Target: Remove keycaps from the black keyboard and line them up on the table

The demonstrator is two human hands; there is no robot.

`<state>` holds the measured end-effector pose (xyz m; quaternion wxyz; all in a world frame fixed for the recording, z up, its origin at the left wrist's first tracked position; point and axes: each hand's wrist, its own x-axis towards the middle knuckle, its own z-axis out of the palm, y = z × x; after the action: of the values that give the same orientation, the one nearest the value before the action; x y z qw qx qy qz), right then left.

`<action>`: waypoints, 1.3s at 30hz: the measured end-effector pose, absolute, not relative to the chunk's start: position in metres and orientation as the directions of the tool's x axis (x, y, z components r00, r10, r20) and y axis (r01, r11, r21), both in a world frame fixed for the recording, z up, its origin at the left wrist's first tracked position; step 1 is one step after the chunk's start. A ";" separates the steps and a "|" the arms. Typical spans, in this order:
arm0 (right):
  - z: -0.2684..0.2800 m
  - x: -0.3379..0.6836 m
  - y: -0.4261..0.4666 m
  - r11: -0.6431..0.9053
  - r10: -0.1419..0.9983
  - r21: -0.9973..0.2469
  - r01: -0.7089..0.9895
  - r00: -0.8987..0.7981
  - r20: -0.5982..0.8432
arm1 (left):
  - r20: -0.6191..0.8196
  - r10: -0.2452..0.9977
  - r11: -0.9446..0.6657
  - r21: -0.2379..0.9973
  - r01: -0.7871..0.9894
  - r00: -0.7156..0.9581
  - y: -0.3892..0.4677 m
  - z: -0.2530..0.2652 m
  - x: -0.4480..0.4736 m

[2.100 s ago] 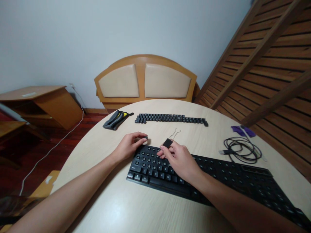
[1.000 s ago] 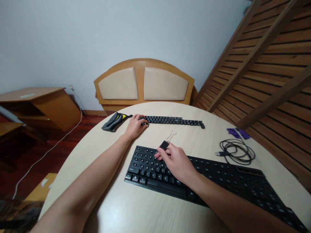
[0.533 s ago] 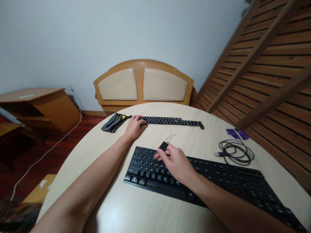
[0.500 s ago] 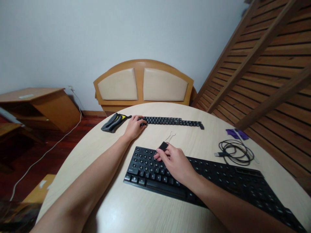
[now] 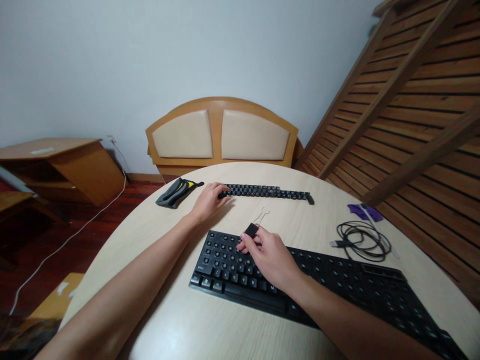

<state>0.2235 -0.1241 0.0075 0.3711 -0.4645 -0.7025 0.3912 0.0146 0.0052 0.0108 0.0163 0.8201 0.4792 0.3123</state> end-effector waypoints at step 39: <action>0.046 0.237 -0.127 0.311 0.875 -0.872 0.378 -0.471 0.108 | 0.204 0.780 -0.614 0.436 0.658 0.592 -0.112 0.019 0.022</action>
<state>0.2374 -0.1265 0.0465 0.3011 -0.4170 -0.7516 0.4129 0.0218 -0.1122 0.0185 0.1595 0.8778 0.4095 0.1905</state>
